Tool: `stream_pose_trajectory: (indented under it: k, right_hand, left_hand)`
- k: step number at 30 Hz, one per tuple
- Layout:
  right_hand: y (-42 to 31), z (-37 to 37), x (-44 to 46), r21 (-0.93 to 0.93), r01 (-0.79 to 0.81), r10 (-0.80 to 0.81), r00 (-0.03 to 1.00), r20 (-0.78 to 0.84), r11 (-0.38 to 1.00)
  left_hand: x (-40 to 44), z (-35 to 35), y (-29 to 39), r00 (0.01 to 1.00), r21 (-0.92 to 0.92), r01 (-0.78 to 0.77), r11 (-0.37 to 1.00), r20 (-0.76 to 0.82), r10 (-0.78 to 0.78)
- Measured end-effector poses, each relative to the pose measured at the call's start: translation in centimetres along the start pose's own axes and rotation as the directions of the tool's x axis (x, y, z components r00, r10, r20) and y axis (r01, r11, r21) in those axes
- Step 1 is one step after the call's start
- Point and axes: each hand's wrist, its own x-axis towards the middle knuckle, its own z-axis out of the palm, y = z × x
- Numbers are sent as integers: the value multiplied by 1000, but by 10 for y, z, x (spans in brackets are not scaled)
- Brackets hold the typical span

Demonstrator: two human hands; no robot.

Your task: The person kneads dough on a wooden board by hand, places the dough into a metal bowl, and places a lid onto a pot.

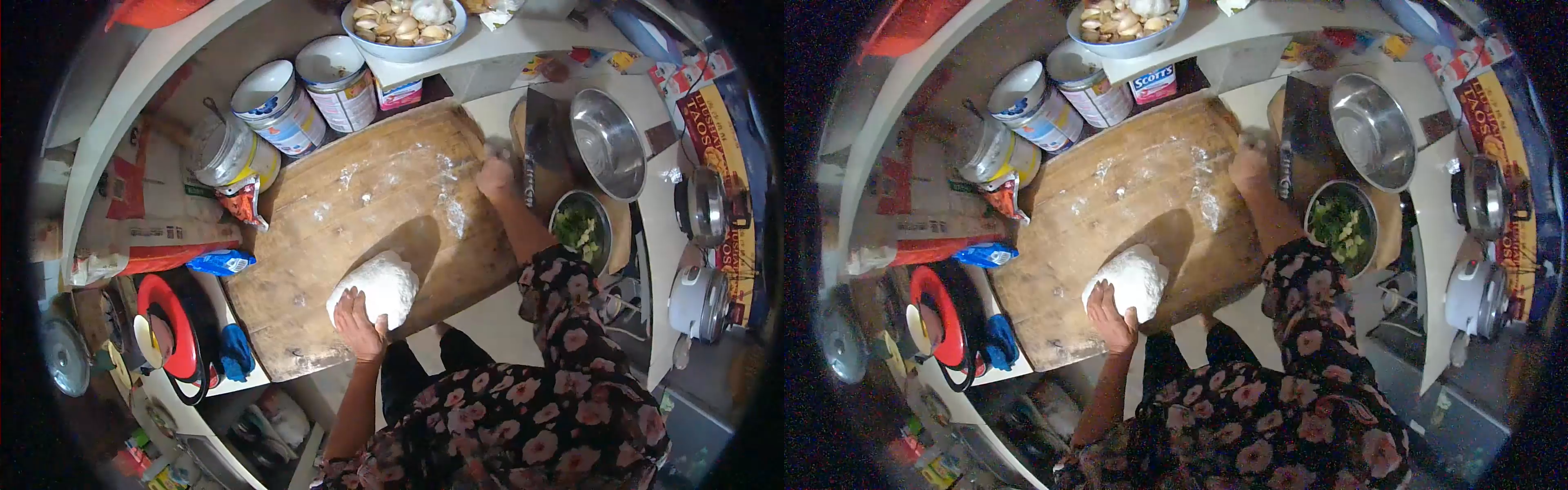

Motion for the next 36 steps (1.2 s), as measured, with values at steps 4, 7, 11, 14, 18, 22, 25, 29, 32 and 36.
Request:
stream_pose_trajectory:
  k: [4,7,11,14,18,22,25,29,32,36]
  right_hand:
    - [-65,24,-81,164,12,-43,981,189,986]
    - [-84,-1,-144,270,512,-516,854,-64,815]
    - [-48,-56,-163,488,100,-145,988,55,867]
    - [4,-43,-170,-62,187,-191,980,-62,980]
    - [-23,17,-210,19,450,-450,892,49,893]
    - [-60,-23,-216,426,276,-277,959,-61,862]
    - [-29,-47,-165,612,31,-114,989,98,790]
    - [-71,-56,-141,303,-116,59,980,191,946]
    - [-85,-7,-144,141,468,-483,869,102,872]
    - [-101,-27,-85,342,495,-537,843,36,799]
  left_hand:
    - [-5,4,-19,999,-56,-31,998,-13,30]
    - [-2,-4,-27,994,-47,8,999,110,-3]
    - [-2,-7,-27,994,-51,34,998,106,-29]
    - [0,-7,-25,992,-57,61,997,115,-54]
    - [4,-4,-21,996,-47,60,997,75,-57]
    - [-10,-6,-21,997,-51,30,998,66,-27]
    - [-18,-11,-4,994,13,78,997,82,-79]
    - [-27,-3,5,991,35,123,992,54,-125]
    - [-31,-2,0,991,5,128,992,38,-128]
    - [-28,-10,4,984,-72,165,984,78,-160]
